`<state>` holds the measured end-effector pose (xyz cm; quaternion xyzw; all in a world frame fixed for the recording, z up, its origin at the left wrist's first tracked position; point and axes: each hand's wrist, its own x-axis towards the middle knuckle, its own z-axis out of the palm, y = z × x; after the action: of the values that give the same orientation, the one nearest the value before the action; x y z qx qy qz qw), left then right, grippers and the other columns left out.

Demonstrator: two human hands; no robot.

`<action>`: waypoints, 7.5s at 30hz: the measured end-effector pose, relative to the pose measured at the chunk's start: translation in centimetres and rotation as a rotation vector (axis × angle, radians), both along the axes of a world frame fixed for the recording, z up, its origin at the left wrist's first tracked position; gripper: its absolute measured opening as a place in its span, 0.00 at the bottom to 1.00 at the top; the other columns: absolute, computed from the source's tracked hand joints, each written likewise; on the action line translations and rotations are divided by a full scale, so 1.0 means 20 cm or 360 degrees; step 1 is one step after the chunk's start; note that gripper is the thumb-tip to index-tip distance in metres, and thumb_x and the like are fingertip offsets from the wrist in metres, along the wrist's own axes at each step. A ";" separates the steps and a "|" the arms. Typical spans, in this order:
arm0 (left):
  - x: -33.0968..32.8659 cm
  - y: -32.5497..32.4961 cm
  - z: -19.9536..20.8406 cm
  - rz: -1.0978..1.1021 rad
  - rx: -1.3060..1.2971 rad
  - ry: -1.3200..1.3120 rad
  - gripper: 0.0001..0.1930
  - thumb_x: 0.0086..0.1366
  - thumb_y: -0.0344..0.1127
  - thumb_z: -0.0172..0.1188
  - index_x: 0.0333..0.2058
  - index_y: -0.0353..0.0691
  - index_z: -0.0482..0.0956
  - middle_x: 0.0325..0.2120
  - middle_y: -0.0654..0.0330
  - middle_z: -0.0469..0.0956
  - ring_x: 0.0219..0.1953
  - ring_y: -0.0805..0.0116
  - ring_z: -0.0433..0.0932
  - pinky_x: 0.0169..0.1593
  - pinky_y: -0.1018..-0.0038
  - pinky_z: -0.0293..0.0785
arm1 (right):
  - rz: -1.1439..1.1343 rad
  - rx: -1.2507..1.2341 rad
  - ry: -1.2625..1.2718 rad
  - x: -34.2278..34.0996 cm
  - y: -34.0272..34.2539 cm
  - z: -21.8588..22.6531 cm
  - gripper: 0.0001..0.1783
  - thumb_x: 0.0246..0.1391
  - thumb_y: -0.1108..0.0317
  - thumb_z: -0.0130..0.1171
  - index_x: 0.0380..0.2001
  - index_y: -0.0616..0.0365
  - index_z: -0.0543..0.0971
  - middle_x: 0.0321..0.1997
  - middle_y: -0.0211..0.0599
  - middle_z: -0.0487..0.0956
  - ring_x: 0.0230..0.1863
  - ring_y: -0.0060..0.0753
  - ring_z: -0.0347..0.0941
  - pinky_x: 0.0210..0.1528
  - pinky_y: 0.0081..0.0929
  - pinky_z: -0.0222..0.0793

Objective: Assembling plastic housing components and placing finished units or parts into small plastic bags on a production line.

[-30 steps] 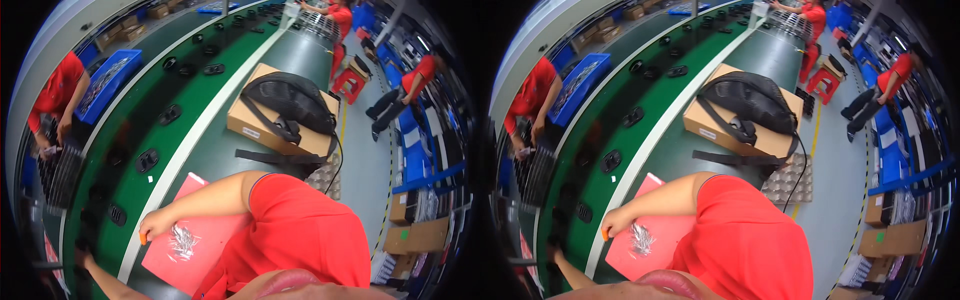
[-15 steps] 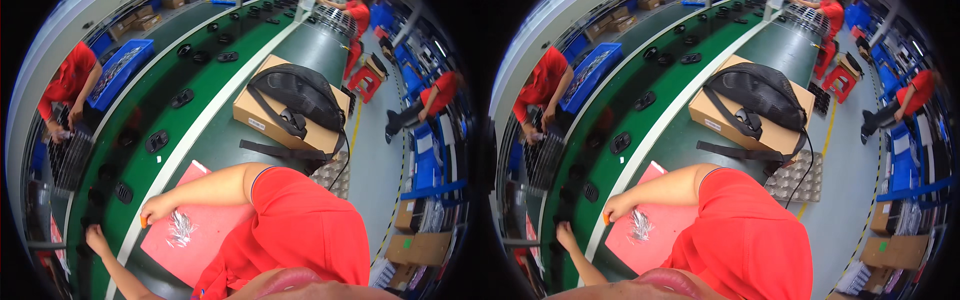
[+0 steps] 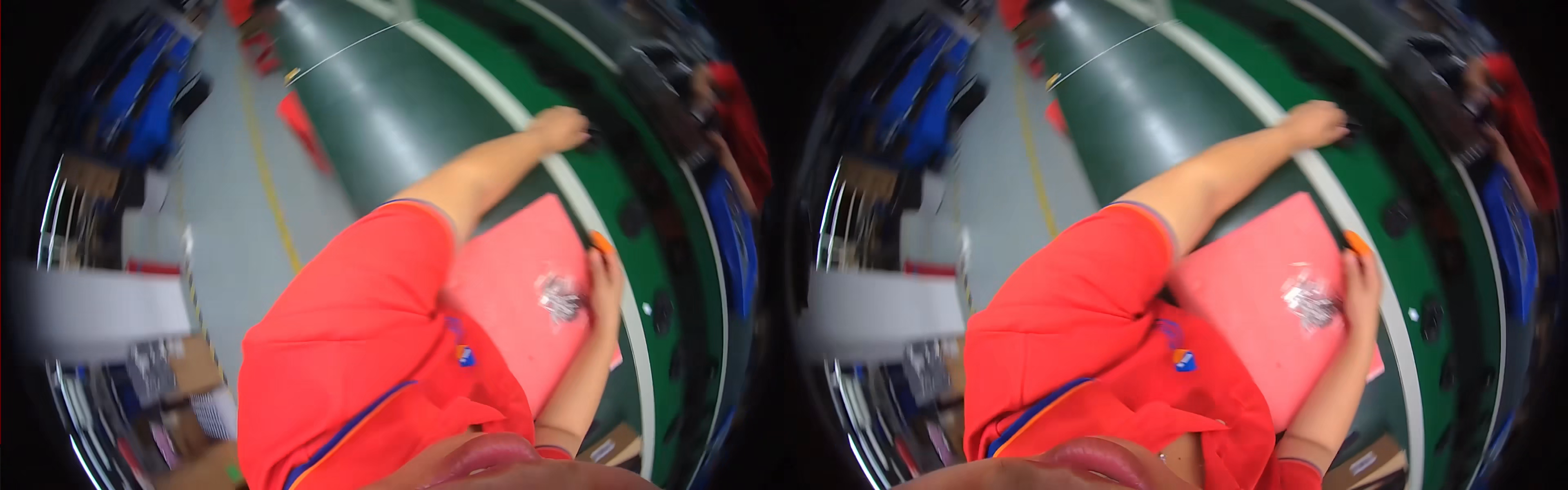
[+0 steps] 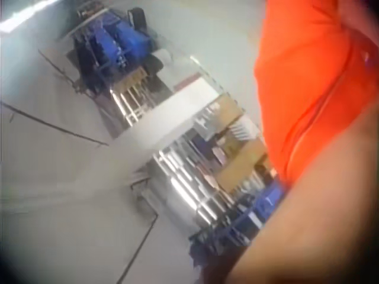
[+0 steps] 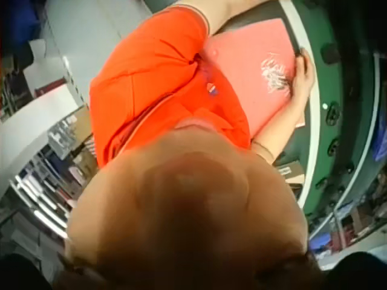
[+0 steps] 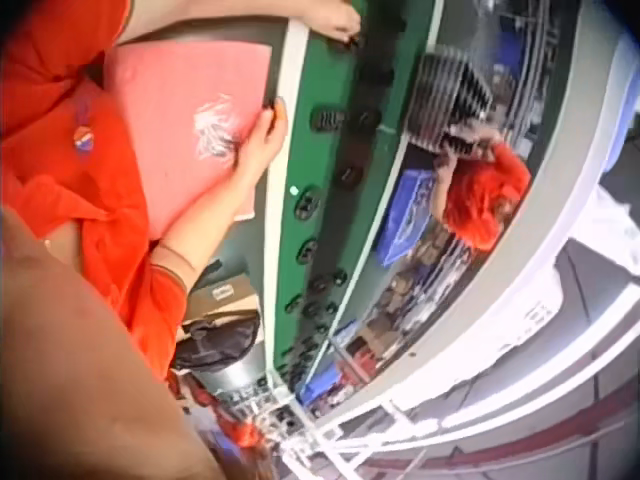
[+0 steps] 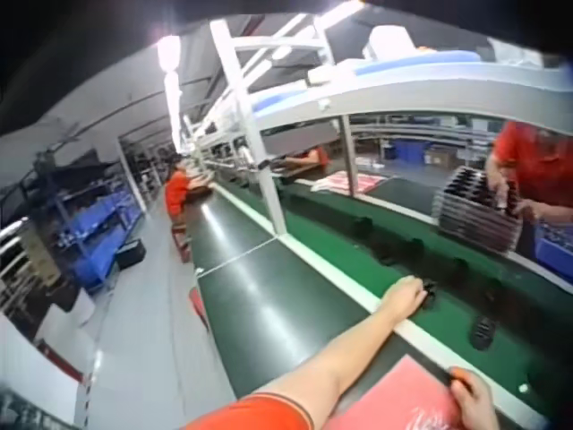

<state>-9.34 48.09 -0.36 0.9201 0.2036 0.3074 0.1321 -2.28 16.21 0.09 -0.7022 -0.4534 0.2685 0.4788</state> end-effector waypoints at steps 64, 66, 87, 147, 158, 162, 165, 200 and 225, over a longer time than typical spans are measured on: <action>-0.03 -0.59 -0.01 -0.1116 -0.0764 -0.0210 0.11 0.63 0.33 0.58 0.43 0.39 0.80 0.38 0.57 0.81 0.41 0.61 0.80 0.45 0.71 0.75 | -0.0931 0.0718 0.0427 0.10 0.12 -0.04 0.18 0.62 0.62 0.53 0.51 0.60 0.74 0.35 0.26 0.74 0.25 0.13 0.62 0.29 0.13 0.59; -0.03 -0.60 -0.02 -0.1105 -0.0797 -0.0152 0.11 0.64 0.34 0.58 0.43 0.39 0.80 0.39 0.56 0.81 0.41 0.61 0.80 0.45 0.71 0.75 | -0.1031 0.0779 0.0387 0.12 0.11 -0.01 0.17 0.62 0.64 0.53 0.51 0.62 0.74 0.35 0.28 0.74 0.25 0.14 0.62 0.28 0.14 0.58; -0.05 -0.57 -0.03 -0.1002 -0.0739 -0.0096 0.10 0.61 0.34 0.61 0.40 0.39 0.81 0.33 0.58 0.81 0.33 0.66 0.80 0.36 0.74 0.75 | -0.0654 0.0572 0.0462 0.05 0.21 -0.10 0.16 0.58 0.66 0.58 0.46 0.63 0.75 0.43 0.26 0.74 0.43 0.15 0.69 0.48 0.16 0.64; 0.17 0.08 -0.08 0.0053 -0.0380 -0.0288 0.21 0.62 0.31 0.51 0.55 0.40 0.65 0.37 0.37 0.77 0.41 0.38 0.75 0.43 0.50 0.72 | -0.0197 0.0082 0.0362 0.01 0.13 -0.04 0.18 0.61 0.65 0.52 0.53 0.55 0.71 0.29 0.23 0.68 0.29 0.16 0.62 0.34 0.15 0.60; -0.14 -0.44 -0.07 -0.0792 -0.0878 -0.0622 0.09 0.60 0.34 0.60 0.39 0.40 0.81 0.34 0.57 0.82 0.36 0.61 0.80 0.41 0.71 0.76 | -0.0795 0.0712 0.0504 0.13 0.23 -0.16 0.16 0.61 0.65 0.55 0.50 0.61 0.74 0.38 0.26 0.75 0.30 0.13 0.62 0.34 0.12 0.59; -0.15 -0.42 -0.11 -0.1046 -0.0692 -0.0401 0.10 0.62 0.38 0.59 0.40 0.44 0.81 0.35 0.61 0.82 0.37 0.60 0.80 0.39 0.68 0.76 | -0.0881 0.0735 0.0297 0.04 0.27 -0.07 0.15 0.60 0.67 0.56 0.47 0.64 0.75 0.42 0.33 0.77 0.36 0.18 0.68 0.42 0.16 0.64; -0.15 -0.44 -0.08 -0.1085 -0.0650 -0.0305 0.09 0.62 0.39 0.58 0.39 0.46 0.82 0.35 0.62 0.82 0.37 0.62 0.80 0.39 0.68 0.76 | -0.0874 0.0657 0.0280 0.02 0.27 -0.06 0.15 0.60 0.68 0.56 0.47 0.66 0.74 0.45 0.36 0.77 0.45 0.24 0.72 0.53 0.21 0.65; -0.13 -0.50 0.08 -0.0944 -0.0684 -0.0144 0.08 0.60 0.29 0.61 0.39 0.37 0.82 0.35 0.58 0.82 0.34 0.69 0.81 0.39 0.77 0.75 | -0.0559 0.0572 0.0805 0.00 0.31 0.00 0.17 0.58 0.65 0.58 0.47 0.62 0.76 0.41 0.26 0.76 0.42 0.15 0.68 0.49 0.17 0.63; -0.13 -0.48 0.04 -0.0943 -0.0560 -0.0212 0.08 0.58 0.30 0.64 0.37 0.37 0.82 0.33 0.59 0.82 0.33 0.67 0.81 0.35 0.76 0.77 | -0.0593 0.0587 0.0675 -0.03 0.33 -0.03 0.16 0.58 0.63 0.59 0.46 0.61 0.76 0.39 0.25 0.76 0.41 0.14 0.69 0.47 0.16 0.63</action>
<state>-11.91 38.40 0.46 0.8803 -0.0316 0.2752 0.3851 -2.80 22.73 -0.47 -0.6032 -0.2485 0.2299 0.7222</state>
